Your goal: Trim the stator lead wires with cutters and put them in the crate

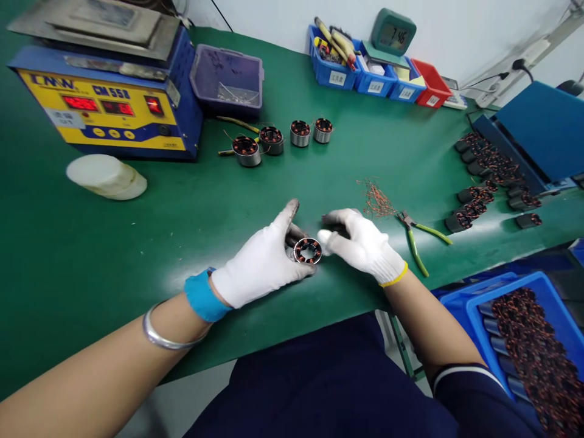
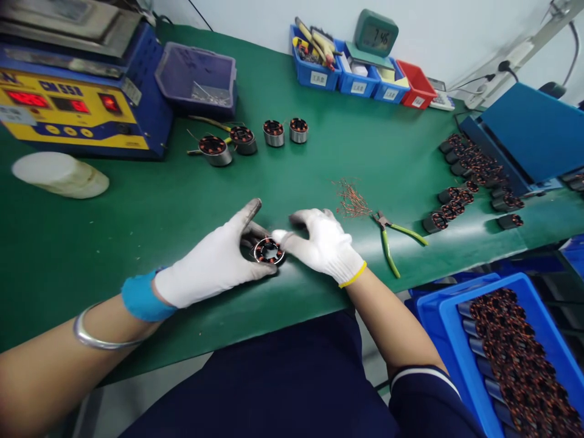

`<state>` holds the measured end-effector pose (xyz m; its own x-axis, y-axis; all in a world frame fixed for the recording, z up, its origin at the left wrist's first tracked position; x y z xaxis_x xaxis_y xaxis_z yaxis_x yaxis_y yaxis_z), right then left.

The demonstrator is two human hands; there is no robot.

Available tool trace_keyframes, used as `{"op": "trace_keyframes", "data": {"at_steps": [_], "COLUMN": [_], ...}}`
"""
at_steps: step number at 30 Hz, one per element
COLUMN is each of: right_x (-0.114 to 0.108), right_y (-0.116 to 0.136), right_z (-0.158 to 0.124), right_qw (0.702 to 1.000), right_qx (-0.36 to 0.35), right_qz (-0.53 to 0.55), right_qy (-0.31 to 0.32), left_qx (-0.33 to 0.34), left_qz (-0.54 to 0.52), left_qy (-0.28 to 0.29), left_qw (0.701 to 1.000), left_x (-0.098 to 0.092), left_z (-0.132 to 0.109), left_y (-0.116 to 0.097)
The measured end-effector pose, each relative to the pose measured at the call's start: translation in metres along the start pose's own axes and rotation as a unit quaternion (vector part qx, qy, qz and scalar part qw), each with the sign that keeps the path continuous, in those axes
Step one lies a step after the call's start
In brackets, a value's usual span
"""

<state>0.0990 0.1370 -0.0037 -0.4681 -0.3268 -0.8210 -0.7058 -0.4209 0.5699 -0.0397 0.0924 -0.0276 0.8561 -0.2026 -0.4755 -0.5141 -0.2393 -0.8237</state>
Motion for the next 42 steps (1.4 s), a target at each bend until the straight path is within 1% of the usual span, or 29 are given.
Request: {"op": "trace_keyframes", "data": {"at_steps": [2, 3, 5, 7, 8, 10, 12, 13, 14, 16, 17, 18, 19, 21, 22, 23, 25, 27, 28, 31, 33, 34, 35, 37, 39, 40, 41, 42], "right_x": [0.012, 0.017, 0.021, 0.018, 0.014, 0.005, -0.006, -0.013, -0.019, -0.025, -0.022, -0.016, -0.007, 0.009, 0.014, 0.016, 0.012, 0.006, 0.004, -0.002, -0.011, -0.018, -0.023, -0.024, -0.012, -0.004, 0.002, 0.007], "right_y": [0.015, 0.02, 0.019, 0.001, -0.011, -0.03, -0.036, -0.031, -0.021, 0.005, 0.017, 0.026, 0.03, 0.029, 0.026, 0.021, 0.007, -0.007, -0.014, -0.024, -0.02, -0.013, -0.001, 0.028, 0.053, 0.059, 0.062, 0.06], "right_z": [0.008, 0.012, 0.017, 0.013, 0.008, -0.005, -0.016, -0.019, -0.021, -0.018, -0.015, -0.009, -0.002, 0.009, 0.013, 0.014, 0.012, 0.005, 0.0, -0.014, -0.021, -0.023, -0.024, -0.024, -0.019, -0.015, -0.009, -0.004], "right_qw": [0.998, 0.996, 0.991, 0.989, 0.99, 0.994, 0.997, 0.996, 0.993, 0.98, 0.974, 0.973, 0.975, 0.982, 0.984, 0.985, 0.986, 0.986, 0.987, 0.992, 0.99, 0.984, 0.974, 0.939, 0.9, 0.885, 0.878, 0.88], "right_qx": [-0.026, -0.041, -0.054, -0.03, -0.011, 0.02, 0.017, -0.009, -0.049, -0.143, -0.18, -0.202, -0.206, -0.187, -0.173, -0.16, -0.132, -0.105, -0.095, -0.089, -0.109, -0.131, -0.169, -0.269, -0.351, -0.37, -0.373, -0.36], "right_qz": [0.046, 0.07, 0.119, 0.141, 0.132, 0.091, 0.053, 0.042, 0.033, 0.008, -0.007, -0.016, -0.015, 0.021, 0.046, 0.07, 0.102, 0.113, 0.111, 0.066, 0.008, -0.028, -0.068, -0.151, -0.234, -0.268, -0.293, -0.307], "right_qy": [0.025, 0.025, -0.004, -0.043, -0.057, -0.058, -0.062, -0.079, -0.101, -0.137, -0.134, -0.112, -0.08, -0.017, -0.001, 0.002, -0.027, -0.06, -0.067, -0.062, -0.088, -0.113, -0.136, -0.151, -0.115, -0.088, -0.063, -0.04], "left_qx": [0.0, 0.0, 0.001, 0.007, 0.01, 0.012, 0.012, 0.014, 0.016, 0.02, 0.022, 0.022, 0.021, 0.018, 0.017, 0.017, 0.02, 0.025, 0.028, 0.035, 0.034, 0.033, 0.033, 0.041, 0.052, 0.052, 0.047, 0.039], "left_qz": [-0.003, -0.002, 0.005, 0.017, 0.022, 0.032, 0.037, 0.037, 0.037, 0.033, 0.033, 0.034, 0.038, 0.051, 0.058, 0.063, 0.069, 0.074, 0.075, 0.071, 0.07, 0.07, 0.071, 0.074, 0.081, 0.084, 0.086, 0.086], "left_qy": [0.003, 0.002, 0.001, 0.005, 0.009, 0.019, 0.023, 0.022, 0.021, 0.019, 0.021, 0.025, 0.029, 0.039, 0.043, 0.047, 0.054, 0.058, 0.059, 0.063, 0.065, 0.065, 0.064, 0.053, 0.035, 0.031, 0.032, 0.037], "left_qw": [1.0, 1.0, 1.0, 1.0, 1.0, 0.999, 0.999, 0.999, 0.999, 0.999, 0.999, 0.999, 0.999, 0.998, 0.997, 0.997, 0.996, 0.995, 0.995, 0.995, 0.995, 0.995, 0.995, 0.995, 0.995, 0.995, 0.995, 0.995], "left_x": [0.0, 0.0, -0.001, -0.002, -0.003, -0.004, -0.005, -0.006, -0.007, -0.007, -0.007, -0.007, -0.007, -0.007, -0.007, -0.007, -0.007, -0.007, -0.007, -0.007, -0.007, -0.007, -0.007, -0.007, -0.009, -0.01, -0.01, -0.009], "left_z": [0.0, -0.001, -0.001, 0.0, 0.0, 0.001, 0.003, 0.003, 0.004, 0.004, 0.004, 0.003, 0.003, 0.002, 0.002, 0.002, 0.003, 0.004, 0.004, 0.004, 0.004, 0.004, 0.004, 0.004, 0.005, 0.005, 0.005, 0.006], "left_y": [0.0, 0.0, 0.0, -0.001, -0.002, -0.001, -0.001, 0.0, 0.0, 0.0, 0.0, -0.001, -0.001, -0.003, -0.004, -0.004, -0.006, -0.006, -0.006, -0.005, -0.004, -0.004, -0.003, -0.003, -0.005, -0.005, -0.004, -0.003]}}
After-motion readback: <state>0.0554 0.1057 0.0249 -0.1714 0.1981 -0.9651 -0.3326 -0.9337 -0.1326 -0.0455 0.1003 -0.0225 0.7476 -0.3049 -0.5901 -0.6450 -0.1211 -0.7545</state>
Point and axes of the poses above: each hand's wrist, its own z-axis towards the middle knuckle, its own x-axis out of the palm, y = z × x, the point moved 8 cm from there along z, towards the middle knuckle, and after that the axes turned 8 degrees about -x, right-handed, at the moved point
